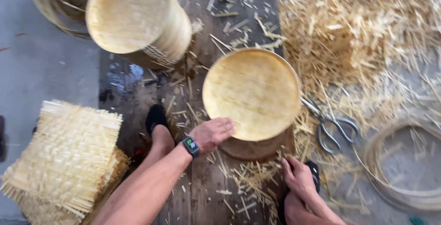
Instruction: Assemble the base and rim of bamboo steamer baskets by trimming and fitting woven mats into circular frames.
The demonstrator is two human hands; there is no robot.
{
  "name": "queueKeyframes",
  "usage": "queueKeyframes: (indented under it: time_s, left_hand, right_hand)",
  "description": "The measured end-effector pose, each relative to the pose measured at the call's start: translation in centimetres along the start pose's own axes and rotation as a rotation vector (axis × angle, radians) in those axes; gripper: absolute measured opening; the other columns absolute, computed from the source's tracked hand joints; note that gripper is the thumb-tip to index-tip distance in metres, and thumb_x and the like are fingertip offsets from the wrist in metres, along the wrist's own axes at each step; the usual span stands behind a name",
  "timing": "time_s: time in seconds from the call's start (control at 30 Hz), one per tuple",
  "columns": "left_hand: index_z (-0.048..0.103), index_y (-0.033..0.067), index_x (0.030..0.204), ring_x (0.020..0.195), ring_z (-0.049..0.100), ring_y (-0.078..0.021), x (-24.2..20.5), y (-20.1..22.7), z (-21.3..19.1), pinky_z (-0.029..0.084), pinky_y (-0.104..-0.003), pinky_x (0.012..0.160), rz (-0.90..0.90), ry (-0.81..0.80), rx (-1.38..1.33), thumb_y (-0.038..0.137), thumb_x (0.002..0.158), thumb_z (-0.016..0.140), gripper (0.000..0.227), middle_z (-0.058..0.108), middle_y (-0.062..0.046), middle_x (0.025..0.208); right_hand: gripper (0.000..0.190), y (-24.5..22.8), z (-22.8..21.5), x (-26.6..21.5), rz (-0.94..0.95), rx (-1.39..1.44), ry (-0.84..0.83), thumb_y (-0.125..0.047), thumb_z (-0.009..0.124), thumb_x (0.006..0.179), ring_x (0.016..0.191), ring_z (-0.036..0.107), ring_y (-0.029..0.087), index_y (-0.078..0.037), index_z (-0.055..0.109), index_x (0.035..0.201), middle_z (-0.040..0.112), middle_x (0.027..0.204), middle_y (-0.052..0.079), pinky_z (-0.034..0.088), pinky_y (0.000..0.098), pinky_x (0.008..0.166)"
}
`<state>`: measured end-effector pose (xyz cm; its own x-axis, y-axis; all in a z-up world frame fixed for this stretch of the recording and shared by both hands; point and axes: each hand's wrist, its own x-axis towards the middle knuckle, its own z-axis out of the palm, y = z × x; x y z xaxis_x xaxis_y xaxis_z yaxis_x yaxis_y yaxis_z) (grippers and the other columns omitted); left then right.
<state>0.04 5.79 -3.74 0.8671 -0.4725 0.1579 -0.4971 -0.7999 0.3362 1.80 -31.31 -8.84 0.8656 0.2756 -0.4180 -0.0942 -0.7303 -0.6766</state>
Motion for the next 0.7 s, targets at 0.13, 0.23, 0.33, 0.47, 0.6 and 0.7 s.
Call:
queueKeyframes:
  time_s: [0.13, 0.23, 0.33, 0.47, 0.6, 0.7]
  left_hand:
    - [0.069, 0.0034, 0.114, 0.11, 0.068, -0.0245, 1.1, -2.7, -5.8, 0.057, -0.037, 0.095, 0.141, 0.024, 0.235, 0.002, 0.091, 0.066, 0.023, 0.072, -0.014, 0.116]
    - [0.071, 0.008, 0.109, 0.093, 0.073, -0.0214, 1.7, -7.6, -12.0, 0.06, -0.032, 0.081, 0.024, 0.123, 0.404, 0.003, 0.095, 0.06, 0.018, 0.076, -0.011, 0.104]
    - [0.073, 0.012, 0.108, 0.091, 0.073, -0.024, 1.5, -11.9, -17.1, 0.059, -0.034, 0.081, -0.38, 0.144, 0.419, -0.004, 0.094, 0.054, 0.029, 0.077, -0.01, 0.103]
    - [0.074, 0.0108, 0.112, 0.097, 0.073, -0.0283, -0.2, -18.2, -17.6, 0.059, -0.039, 0.086, -0.565, 0.342, 0.497, -0.006, 0.089, 0.056, 0.034, 0.076, -0.012, 0.106]
    - [0.074, 0.0167, 0.119, 0.093, 0.073, -0.0318, -0.4, -20.5, -17.1, 0.058, -0.043, 0.083, -0.834, 0.271, 0.394, -0.001, 0.085, 0.061, 0.04, 0.077, -0.011, 0.099]
    - [0.073, 0.0208, 0.126, 0.092, 0.073, -0.0323, -0.2, -20.7, -17.3, 0.058, -0.044, 0.082, -0.905, 0.232, 0.299, -0.001, 0.088, 0.059, 0.045, 0.077, -0.01, 0.101]
  right_hand:
    - [0.027, 1.4, 1.1, 0.3, 0.071, 0.0, -0.052, -0.031, 0.063, 0.096, 0.066, 0.068, 0.033, -0.005, 0.071, 0.097, 0.071, 0.071, 0.019, 0.055, 0.042, 0.062]
    - [0.027, 3.6, 2.0, 1.2, -0.031, 0.028, -0.025, -0.031, 0.065, 0.096, 0.067, 0.071, 0.027, -0.004, 0.071, 0.092, 0.075, 0.07, 0.015, 0.056, 0.0393, 0.062]
    - [0.025, 5.3, 2.7, 1.4, -0.042, -0.002, 0.012, -0.032, 0.066, 0.092, 0.066, 0.076, 0.026, -0.009, 0.074, 0.1, 0.076, 0.069, 0.013, 0.057, 0.0369, 0.062]
    - [0.026, 7.9, 4.0, 2.3, 0.061, -0.041, -0.021, -0.035, 0.068, 0.09, 0.065, 0.074, 0.023, -0.012, 0.077, 0.099, 0.077, 0.065, 0.011, 0.06, 0.0348, 0.064]
    - [0.027, 9.8, 4.5, 3.0, 0.1, -0.131, -0.062, -0.041, 0.072, 0.093, 0.062, 0.074, 0.019, -0.016, 0.079, 0.097, 0.077, 0.062, 0.008, 0.06, 0.033, 0.063]
    - [0.025, 8.6, 4.3, 2.6, 0.134, -0.102, -0.047, -0.036, 0.069, 0.09, 0.062, 0.074, 0.016, -0.016, 0.079, 0.099, 0.078, 0.061, 0.007, 0.06, 0.0313, 0.062]
